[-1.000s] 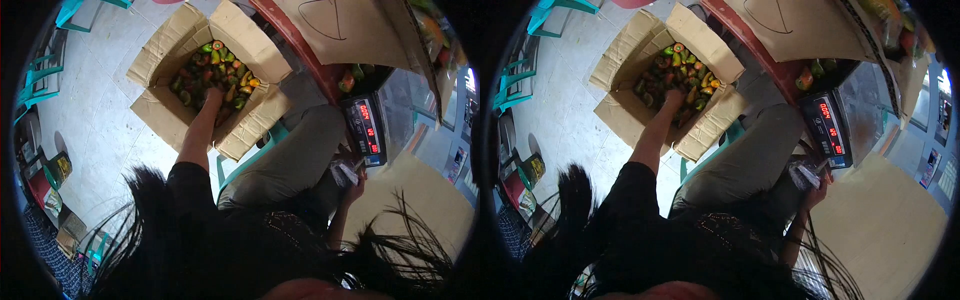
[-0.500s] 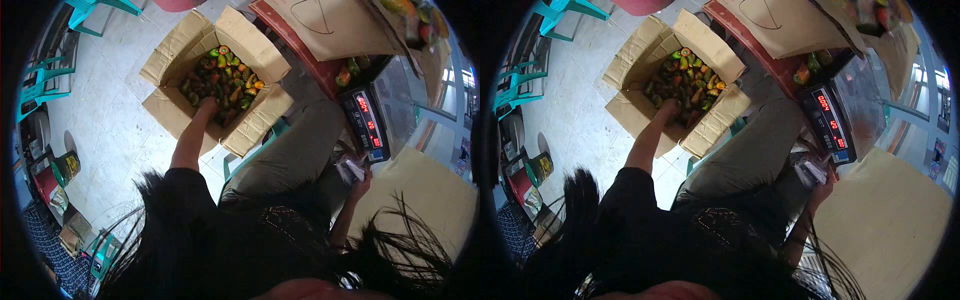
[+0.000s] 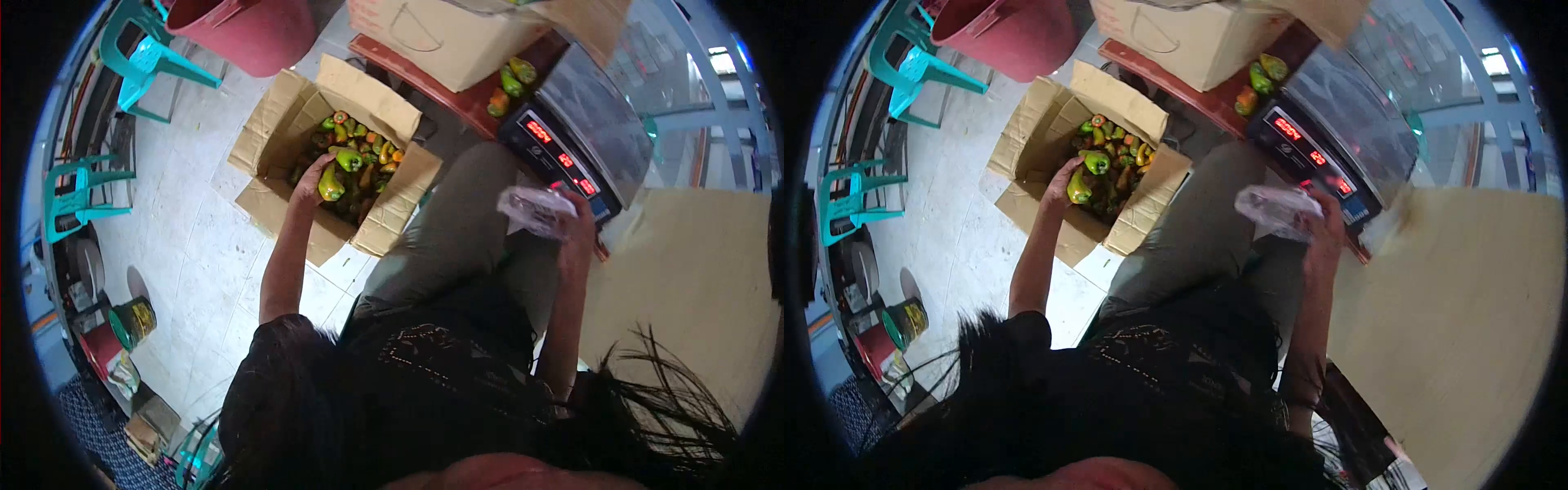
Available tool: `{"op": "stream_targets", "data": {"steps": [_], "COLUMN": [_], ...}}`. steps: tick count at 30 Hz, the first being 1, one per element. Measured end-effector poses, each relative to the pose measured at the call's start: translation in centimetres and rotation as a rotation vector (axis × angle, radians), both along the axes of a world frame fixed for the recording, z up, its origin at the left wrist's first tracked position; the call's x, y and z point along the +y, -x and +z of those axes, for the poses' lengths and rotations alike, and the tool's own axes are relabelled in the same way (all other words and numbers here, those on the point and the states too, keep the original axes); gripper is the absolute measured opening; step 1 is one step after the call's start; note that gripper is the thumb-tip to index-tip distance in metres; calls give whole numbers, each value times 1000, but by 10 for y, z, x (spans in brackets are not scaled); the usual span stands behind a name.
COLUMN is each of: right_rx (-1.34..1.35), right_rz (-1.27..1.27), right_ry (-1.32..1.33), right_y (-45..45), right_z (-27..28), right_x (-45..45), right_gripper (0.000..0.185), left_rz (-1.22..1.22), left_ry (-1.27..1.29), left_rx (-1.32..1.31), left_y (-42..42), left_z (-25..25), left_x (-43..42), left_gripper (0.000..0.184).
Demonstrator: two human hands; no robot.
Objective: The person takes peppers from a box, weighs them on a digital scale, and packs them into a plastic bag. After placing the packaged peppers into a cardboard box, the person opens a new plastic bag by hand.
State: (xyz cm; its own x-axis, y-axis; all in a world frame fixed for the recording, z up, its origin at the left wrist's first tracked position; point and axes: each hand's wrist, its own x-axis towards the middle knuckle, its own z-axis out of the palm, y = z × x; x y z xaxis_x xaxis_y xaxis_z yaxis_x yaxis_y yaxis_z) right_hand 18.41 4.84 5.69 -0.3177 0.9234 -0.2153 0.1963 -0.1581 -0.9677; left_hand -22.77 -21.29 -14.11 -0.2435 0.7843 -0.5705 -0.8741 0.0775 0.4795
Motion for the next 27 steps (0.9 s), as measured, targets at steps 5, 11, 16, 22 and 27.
{"op": "stream_targets", "data": {"steps": [5,11,16,22,27], "right_rx": [138,25,-35,-192,-166], "right_rz": [-10,-119,-98,-51,-9], "right_ry": [41,9,-195,-450,-413], "right_y": [9,10,15,0,-25], "right_z": [3,5,5,13,27], "right_x": [0,-11,-12,-10,-7], "right_gripper": [23,21,16,20,26], "left_rz": [-10,-274,-139,-826,-1080], "left_ry": [-1,-399,95,-296,-191], "left_rx": [-65,-280,58,163,295], "left_y": [-12,-10,-125,-213,-262], "left_z": [26,19,193,240,223], "left_x": [16,16,75,151,171], "left_gripper": [44,48,58,57,64]}}
